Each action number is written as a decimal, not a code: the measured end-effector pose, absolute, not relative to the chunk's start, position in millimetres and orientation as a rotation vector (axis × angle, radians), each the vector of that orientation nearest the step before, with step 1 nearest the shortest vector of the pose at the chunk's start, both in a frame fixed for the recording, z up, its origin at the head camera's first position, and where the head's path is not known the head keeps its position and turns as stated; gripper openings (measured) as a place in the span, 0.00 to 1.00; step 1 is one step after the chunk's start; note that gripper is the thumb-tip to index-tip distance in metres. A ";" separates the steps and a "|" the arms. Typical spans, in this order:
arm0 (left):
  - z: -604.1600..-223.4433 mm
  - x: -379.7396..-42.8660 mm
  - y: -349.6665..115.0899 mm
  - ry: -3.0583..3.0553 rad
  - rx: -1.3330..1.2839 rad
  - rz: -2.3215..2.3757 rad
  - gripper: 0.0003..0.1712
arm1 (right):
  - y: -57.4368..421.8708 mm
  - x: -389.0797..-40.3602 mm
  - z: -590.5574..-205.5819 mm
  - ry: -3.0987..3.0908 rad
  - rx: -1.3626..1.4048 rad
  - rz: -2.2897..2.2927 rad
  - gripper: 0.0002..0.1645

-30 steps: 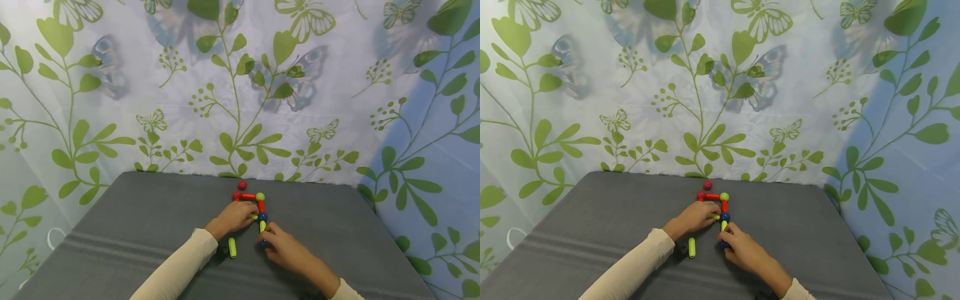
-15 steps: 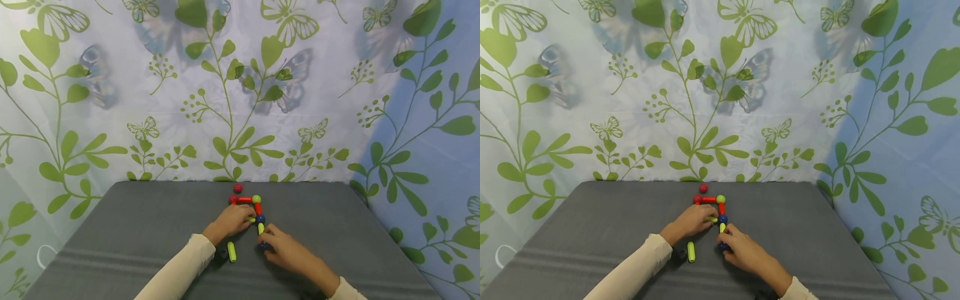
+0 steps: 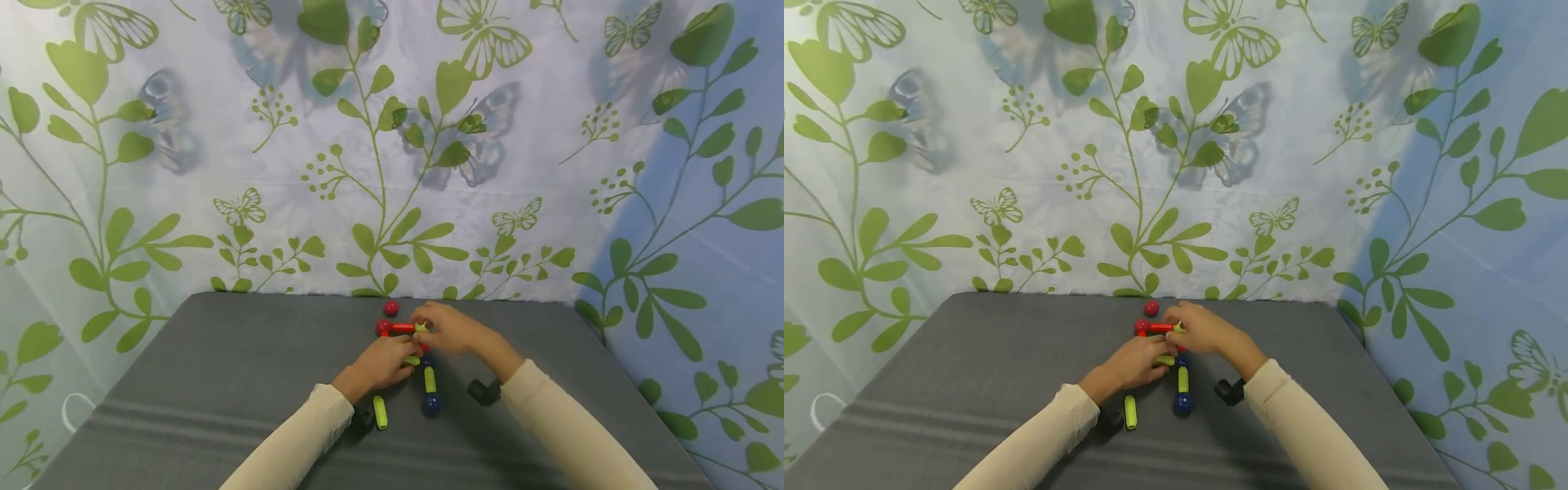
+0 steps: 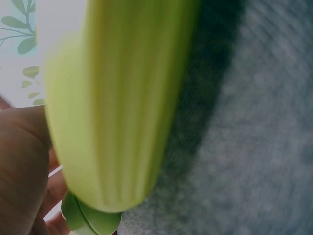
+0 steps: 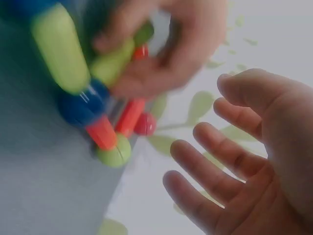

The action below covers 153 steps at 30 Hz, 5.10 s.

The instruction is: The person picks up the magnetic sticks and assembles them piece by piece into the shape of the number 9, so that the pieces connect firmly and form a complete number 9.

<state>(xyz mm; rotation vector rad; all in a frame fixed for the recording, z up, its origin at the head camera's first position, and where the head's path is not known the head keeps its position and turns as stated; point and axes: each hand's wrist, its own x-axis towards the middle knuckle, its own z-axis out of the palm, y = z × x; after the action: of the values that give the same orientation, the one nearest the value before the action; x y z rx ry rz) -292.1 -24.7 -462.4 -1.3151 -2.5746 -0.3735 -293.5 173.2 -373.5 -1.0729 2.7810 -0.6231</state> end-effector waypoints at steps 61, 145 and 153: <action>-460.4 -288.0 -67.2 -2.419 -1.332 -0.430 0.11 | 147.5 -279.4 -401.6 2.989 -1.264 -0.159 0.16; -454.1 -225.8 -61.8 -2.734 -1.379 -0.519 0.10 | 172.8 -206.6 -438.3 2.860 -1.002 -0.600 0.16; -452.4 -226.3 -64.5 -2.722 -1.360 -0.533 0.09 | 173.3 -206.3 -439.5 2.867 -1.003 -0.602 0.17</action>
<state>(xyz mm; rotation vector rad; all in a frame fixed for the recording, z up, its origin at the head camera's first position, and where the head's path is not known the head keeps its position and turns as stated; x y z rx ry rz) -226.3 -64.5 -452.4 -1.3600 -2.7220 -0.5332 -206.3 173.3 -439.5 -1.0032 2.8671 -0.6021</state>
